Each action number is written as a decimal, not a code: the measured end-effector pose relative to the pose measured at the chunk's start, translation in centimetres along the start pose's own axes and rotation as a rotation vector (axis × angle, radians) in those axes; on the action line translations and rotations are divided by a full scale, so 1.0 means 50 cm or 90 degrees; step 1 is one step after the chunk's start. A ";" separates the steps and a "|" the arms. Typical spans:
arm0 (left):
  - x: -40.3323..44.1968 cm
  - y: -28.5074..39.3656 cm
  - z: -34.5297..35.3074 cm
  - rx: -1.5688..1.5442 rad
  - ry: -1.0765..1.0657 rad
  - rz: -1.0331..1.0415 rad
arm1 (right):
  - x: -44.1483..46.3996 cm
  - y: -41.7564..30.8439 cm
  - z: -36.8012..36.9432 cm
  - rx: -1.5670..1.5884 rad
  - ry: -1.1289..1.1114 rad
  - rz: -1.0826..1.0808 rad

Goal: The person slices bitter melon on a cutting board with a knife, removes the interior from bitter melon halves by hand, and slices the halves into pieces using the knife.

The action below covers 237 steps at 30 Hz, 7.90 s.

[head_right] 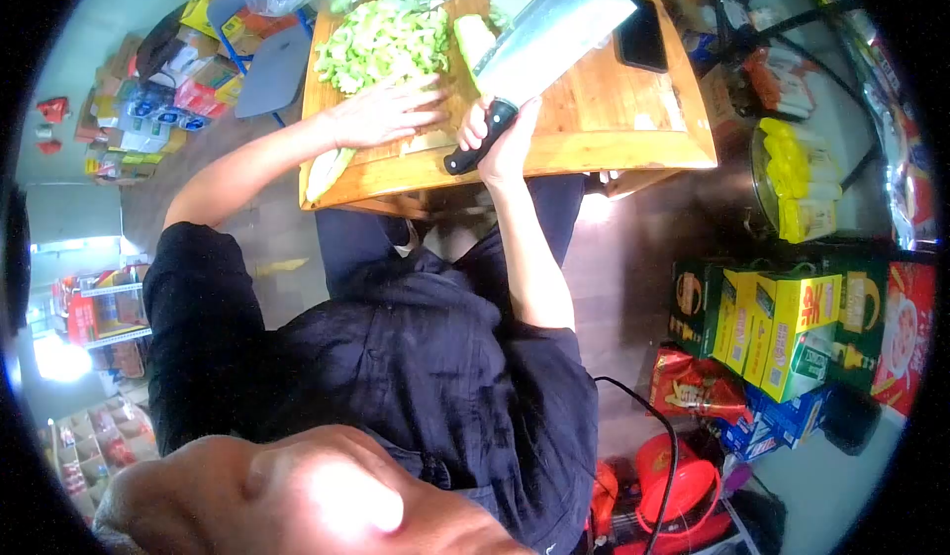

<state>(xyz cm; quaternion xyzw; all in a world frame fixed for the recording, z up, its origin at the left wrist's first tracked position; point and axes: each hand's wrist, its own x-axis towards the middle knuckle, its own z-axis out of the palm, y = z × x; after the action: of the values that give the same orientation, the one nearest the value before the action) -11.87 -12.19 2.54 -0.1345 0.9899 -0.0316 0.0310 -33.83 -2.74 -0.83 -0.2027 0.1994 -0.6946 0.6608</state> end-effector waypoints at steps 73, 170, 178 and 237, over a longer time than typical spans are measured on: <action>-0.212 0.166 0.085 -0.341 0.557 -0.524 | -0.022 -0.001 0.291 -1.361 -0.438 0.266; -0.222 0.175 0.088 -0.273 0.591 -0.517 | 0.013 0.088 0.212 -1.286 -0.661 0.048; -0.226 0.179 0.092 -0.273 0.587 -0.527 | 0.035 0.108 0.207 -1.284 -0.509 0.194; -0.267 0.179 0.104 -0.303 0.475 -0.502 | -0.044 0.013 0.246 -1.371 -0.766 0.165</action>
<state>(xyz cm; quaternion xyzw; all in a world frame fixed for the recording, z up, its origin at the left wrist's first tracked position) -1.05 -0.27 -2.59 -0.4753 0.7889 0.1371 -0.3646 -26.50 -0.66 9.09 -0.9074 0.3523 0.0967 0.2080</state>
